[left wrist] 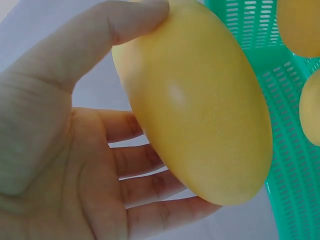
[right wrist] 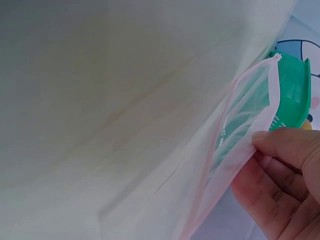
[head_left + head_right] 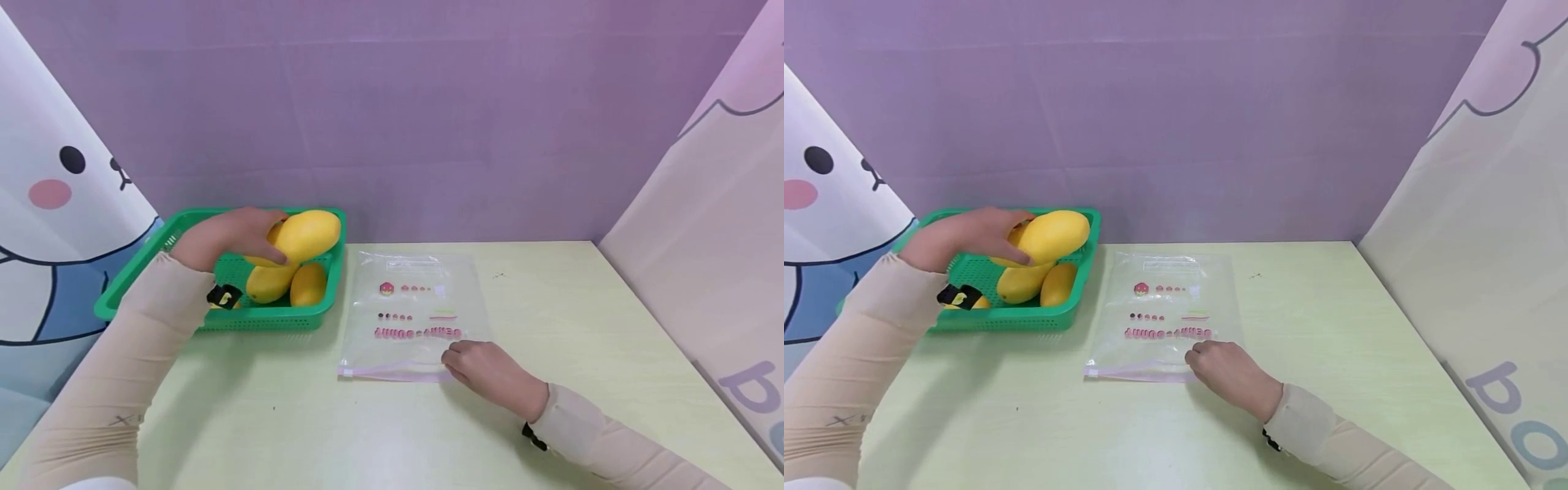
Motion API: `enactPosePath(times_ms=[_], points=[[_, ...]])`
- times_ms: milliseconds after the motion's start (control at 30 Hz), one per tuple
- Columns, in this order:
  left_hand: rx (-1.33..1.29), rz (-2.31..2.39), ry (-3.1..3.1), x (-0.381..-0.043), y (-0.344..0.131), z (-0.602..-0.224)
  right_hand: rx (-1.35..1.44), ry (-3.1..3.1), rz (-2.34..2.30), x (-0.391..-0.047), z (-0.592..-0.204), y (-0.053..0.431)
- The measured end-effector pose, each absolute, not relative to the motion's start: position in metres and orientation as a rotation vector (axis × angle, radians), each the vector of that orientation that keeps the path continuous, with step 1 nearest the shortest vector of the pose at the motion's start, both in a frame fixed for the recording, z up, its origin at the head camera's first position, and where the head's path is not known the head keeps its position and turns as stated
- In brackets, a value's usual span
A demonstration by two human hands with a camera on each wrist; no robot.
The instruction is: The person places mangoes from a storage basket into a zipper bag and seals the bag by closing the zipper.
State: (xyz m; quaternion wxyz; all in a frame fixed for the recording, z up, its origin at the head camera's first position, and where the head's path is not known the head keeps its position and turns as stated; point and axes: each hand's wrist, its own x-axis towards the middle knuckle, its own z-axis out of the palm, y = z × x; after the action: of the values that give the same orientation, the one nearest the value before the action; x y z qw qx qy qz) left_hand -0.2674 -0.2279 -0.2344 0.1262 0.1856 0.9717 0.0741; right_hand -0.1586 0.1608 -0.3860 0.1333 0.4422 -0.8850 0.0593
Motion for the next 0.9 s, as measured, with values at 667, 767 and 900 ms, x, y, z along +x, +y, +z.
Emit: enactPosePath(times_ms=[667,767,900], points=[[0.755,0.173,2.848,-0.245,-0.206,-0.238,1.284,-2.553,0.168,-0.161,-0.391,0.161],[0.787,0.188,2.852,-0.238,-0.2,-0.239,1.285,-2.554,0.166,-0.161,-0.39,0.162],[0.826,0.197,2.869,-0.229,-0.191,-0.24,1.286,-2.559,0.165,-0.16,-0.39,0.162]])
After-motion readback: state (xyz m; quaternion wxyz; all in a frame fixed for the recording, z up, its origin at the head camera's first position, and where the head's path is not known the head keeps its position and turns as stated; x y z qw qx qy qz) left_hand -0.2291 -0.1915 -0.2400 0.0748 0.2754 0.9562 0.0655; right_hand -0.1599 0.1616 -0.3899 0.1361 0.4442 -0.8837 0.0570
